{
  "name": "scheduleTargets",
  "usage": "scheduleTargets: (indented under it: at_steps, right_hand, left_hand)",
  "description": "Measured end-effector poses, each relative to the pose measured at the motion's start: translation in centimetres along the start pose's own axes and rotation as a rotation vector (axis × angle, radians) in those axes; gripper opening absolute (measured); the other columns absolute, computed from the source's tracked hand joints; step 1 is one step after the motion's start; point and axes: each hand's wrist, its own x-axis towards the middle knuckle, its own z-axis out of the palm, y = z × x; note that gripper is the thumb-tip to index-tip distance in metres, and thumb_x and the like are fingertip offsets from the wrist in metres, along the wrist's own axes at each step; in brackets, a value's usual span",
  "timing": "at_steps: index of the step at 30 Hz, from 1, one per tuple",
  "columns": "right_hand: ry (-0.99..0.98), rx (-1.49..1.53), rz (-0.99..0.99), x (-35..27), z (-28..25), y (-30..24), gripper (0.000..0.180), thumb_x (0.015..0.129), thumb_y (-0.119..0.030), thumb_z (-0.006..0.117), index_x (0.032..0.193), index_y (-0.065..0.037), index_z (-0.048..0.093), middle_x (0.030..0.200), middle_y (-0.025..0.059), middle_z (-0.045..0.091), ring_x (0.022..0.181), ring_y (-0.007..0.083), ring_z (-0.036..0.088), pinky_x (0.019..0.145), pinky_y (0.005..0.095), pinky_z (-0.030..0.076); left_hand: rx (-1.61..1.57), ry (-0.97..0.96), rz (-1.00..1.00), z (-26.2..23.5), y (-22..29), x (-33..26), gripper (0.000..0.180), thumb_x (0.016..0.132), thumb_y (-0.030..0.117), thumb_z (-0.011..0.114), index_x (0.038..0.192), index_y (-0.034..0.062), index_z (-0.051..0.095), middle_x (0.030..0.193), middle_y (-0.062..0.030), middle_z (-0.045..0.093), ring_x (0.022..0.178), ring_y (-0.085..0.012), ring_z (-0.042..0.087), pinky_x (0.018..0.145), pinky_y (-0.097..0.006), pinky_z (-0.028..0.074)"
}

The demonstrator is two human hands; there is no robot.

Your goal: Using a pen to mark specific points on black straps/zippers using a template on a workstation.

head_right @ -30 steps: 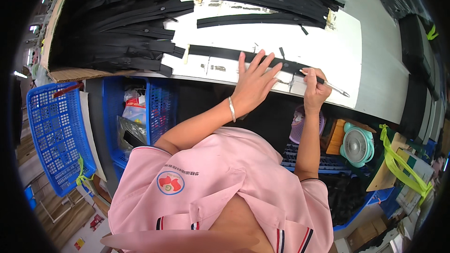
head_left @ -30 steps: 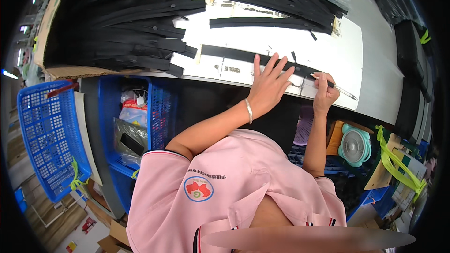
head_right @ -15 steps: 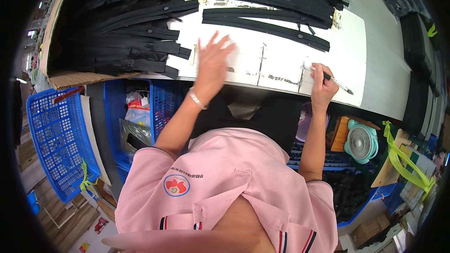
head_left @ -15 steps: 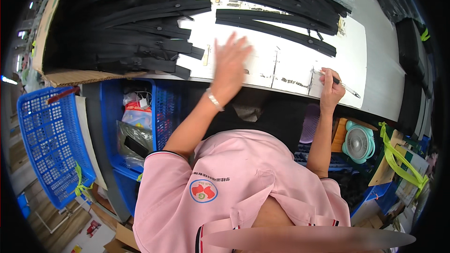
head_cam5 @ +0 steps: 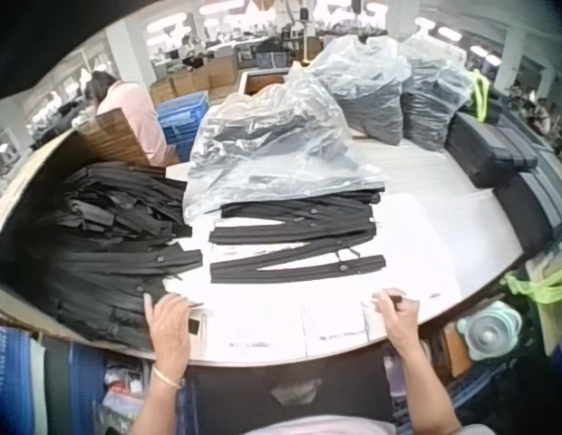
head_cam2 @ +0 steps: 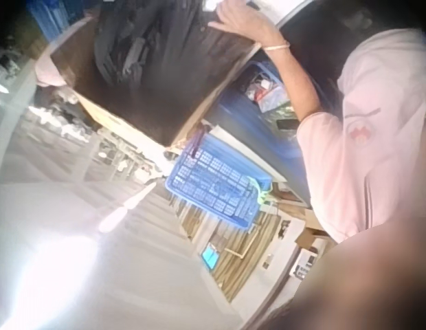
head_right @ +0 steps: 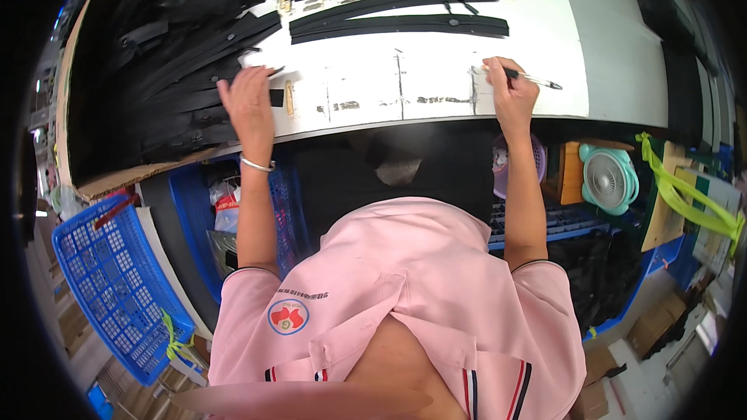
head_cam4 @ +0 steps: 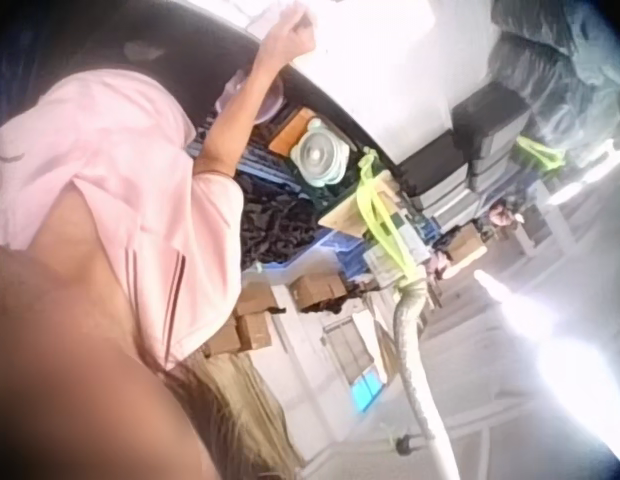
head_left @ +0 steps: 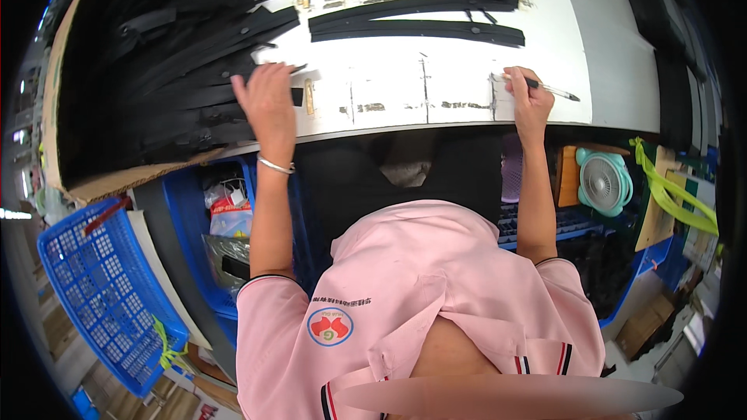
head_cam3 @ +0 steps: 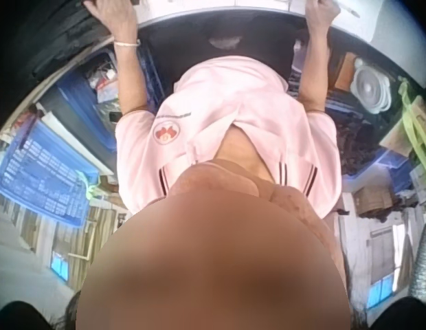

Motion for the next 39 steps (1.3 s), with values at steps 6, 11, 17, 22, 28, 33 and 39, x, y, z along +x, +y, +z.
scheduleTargets:
  at_steps: [6, 11, 17, 22, 28, 33, 39]
  right_hand:
    - [0.038, 0.031, -0.087, -0.1, 0.6, -0.9, 0.021, 0.102, -0.011, 0.065, 0.117, 0.001, 0.072, 0.084, 0.0058, 0.073, 0.073, 0.0104, 0.067, 0.068, 0.0246, 0.053]
    - [0.061, -0.358, -0.562, -3.6, 2.7, -2.9, 0.034, 0.089, -0.001, 0.071, 0.122, -0.009, 0.071, 0.096, 0.0100, 0.075, 0.087, 0.0267, 0.072, 0.079, 0.0363, 0.056]
    - [-0.020, -0.592, -0.530, -6.2, 2.5, -2.0, 0.050, 0.084, -0.005, 0.075, 0.133, -0.009, 0.064, 0.122, 0.0050, 0.073, 0.121, 0.0288, 0.063, 0.110, 0.0478, 0.041]
    - [0.067, -0.697, -0.569, -5.1, -1.3, 0.5, 0.043, 0.091, -0.008, 0.072, 0.134, -0.011, 0.068, 0.114, 0.0069, 0.073, 0.117, 0.0246, 0.063, 0.111, 0.0470, 0.041]
    - [0.129, -0.723, -0.626, -4.4, -2.8, 2.0, 0.041, 0.091, -0.004, 0.074, 0.131, -0.010, 0.070, 0.112, 0.0054, 0.071, 0.110, 0.0216, 0.063, 0.108, 0.0434, 0.044]
    - [0.147, -0.696, -0.554, -4.8, -2.5, 2.2, 0.033, 0.094, -0.003, 0.071, 0.126, -0.007, 0.073, 0.112, 0.0086, 0.072, 0.108, 0.0250, 0.063, 0.099, 0.0361, 0.049]
    - [0.141, -0.756, -0.571, -4.2, -2.8, 1.3, 0.033, 0.093, -0.001, 0.071, 0.125, -0.009, 0.074, 0.106, 0.0071, 0.072, 0.104, 0.0234, 0.064, 0.104, 0.0402, 0.047]
  left_hand:
    - [-0.505, -0.211, 0.112, 4.2, 10.8, 1.1, 0.027, 0.089, 0.007, 0.073, 0.116, 0.0111, 0.074, 0.102, -0.0086, 0.071, 0.090, -0.0291, 0.068, 0.077, -0.036, 0.055]
    - [-0.674, -0.181, 0.126, 6.7, 17.4, 1.7, 0.033, 0.084, 0.007, 0.077, 0.117, 0.0079, 0.072, 0.102, -0.0105, 0.069, 0.095, -0.0306, 0.066, 0.080, -0.039, 0.053]
    - [-0.608, -0.042, 0.079, 6.6, 18.7, 0.1, 0.036, 0.086, 0.003, 0.074, 0.121, 0.0062, 0.071, 0.118, -0.0141, 0.070, 0.112, -0.0332, 0.065, 0.098, -0.042, 0.051]
    - [-0.527, -0.138, 0.178, 6.1, 14.8, -1.6, 0.044, 0.090, 0.000, 0.069, 0.133, 0.0088, 0.066, 0.142, -0.0131, 0.061, 0.133, -0.0352, 0.055, 0.112, -0.046, 0.043]
    - [-0.337, -0.218, 0.100, 4.0, 13.6, -4.2, 0.038, 0.098, 0.008, 0.063, 0.136, 0.0037, 0.062, 0.147, -0.0132, 0.057, 0.142, -0.0374, 0.046, 0.121, -0.057, 0.026]
    - [-0.168, -0.236, -0.108, 1.1, 11.0, -7.0, 0.057, 0.100, 0.028, 0.064, 0.151, 0.0045, 0.051, 0.158, -0.0104, 0.047, 0.151, -0.0350, 0.034, 0.124, -0.063, 0.008]
    - [-0.152, -0.253, -0.101, 1.0, 8.4, -7.7, 0.057, 0.100, 0.029, 0.065, 0.152, 0.0091, 0.050, 0.158, -0.0089, 0.049, 0.152, -0.0313, 0.035, 0.123, -0.064, 0.003]
